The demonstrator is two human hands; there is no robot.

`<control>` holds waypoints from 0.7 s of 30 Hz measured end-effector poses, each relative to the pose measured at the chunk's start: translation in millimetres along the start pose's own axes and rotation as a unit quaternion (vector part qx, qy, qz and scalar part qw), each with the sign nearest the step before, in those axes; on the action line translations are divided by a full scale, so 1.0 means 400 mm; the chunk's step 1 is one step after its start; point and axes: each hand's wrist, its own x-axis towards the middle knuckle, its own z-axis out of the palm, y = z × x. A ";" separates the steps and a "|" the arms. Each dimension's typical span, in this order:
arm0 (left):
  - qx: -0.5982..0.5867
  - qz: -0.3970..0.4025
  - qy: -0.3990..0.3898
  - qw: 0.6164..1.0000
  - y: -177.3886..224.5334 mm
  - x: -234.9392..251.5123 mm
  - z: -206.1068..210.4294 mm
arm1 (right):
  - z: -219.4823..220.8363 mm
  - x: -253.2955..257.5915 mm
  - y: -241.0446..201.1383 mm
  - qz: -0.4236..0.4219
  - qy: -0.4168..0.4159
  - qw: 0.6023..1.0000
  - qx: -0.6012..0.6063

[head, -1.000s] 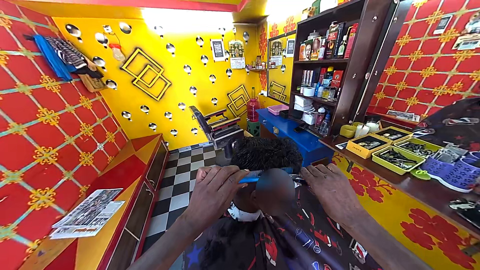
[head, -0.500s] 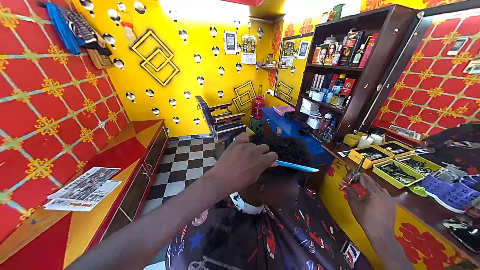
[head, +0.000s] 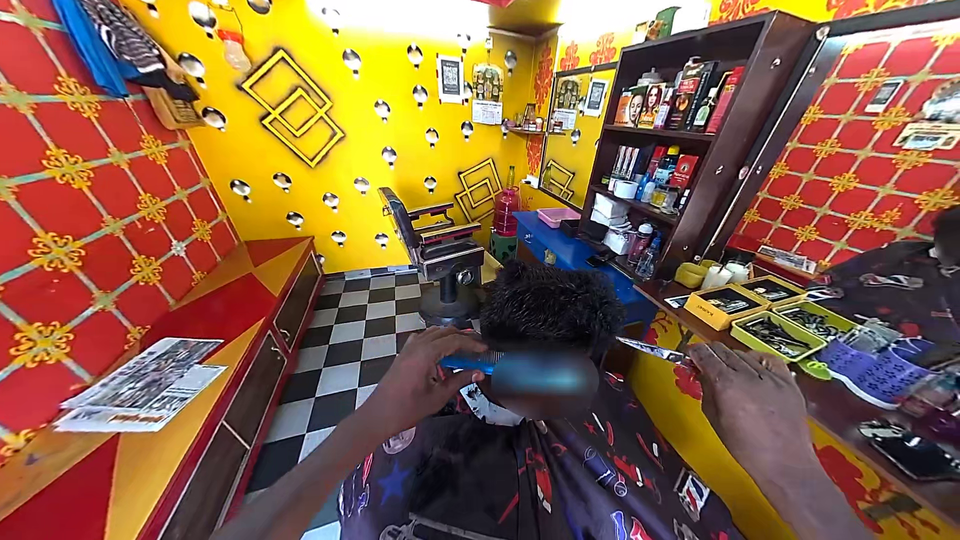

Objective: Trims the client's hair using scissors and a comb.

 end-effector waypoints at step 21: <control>0.127 0.177 0.225 0.950 -0.003 0.050 0.035 | -0.070 0.168 -0.129 -0.158 -0.094 0.974 -0.131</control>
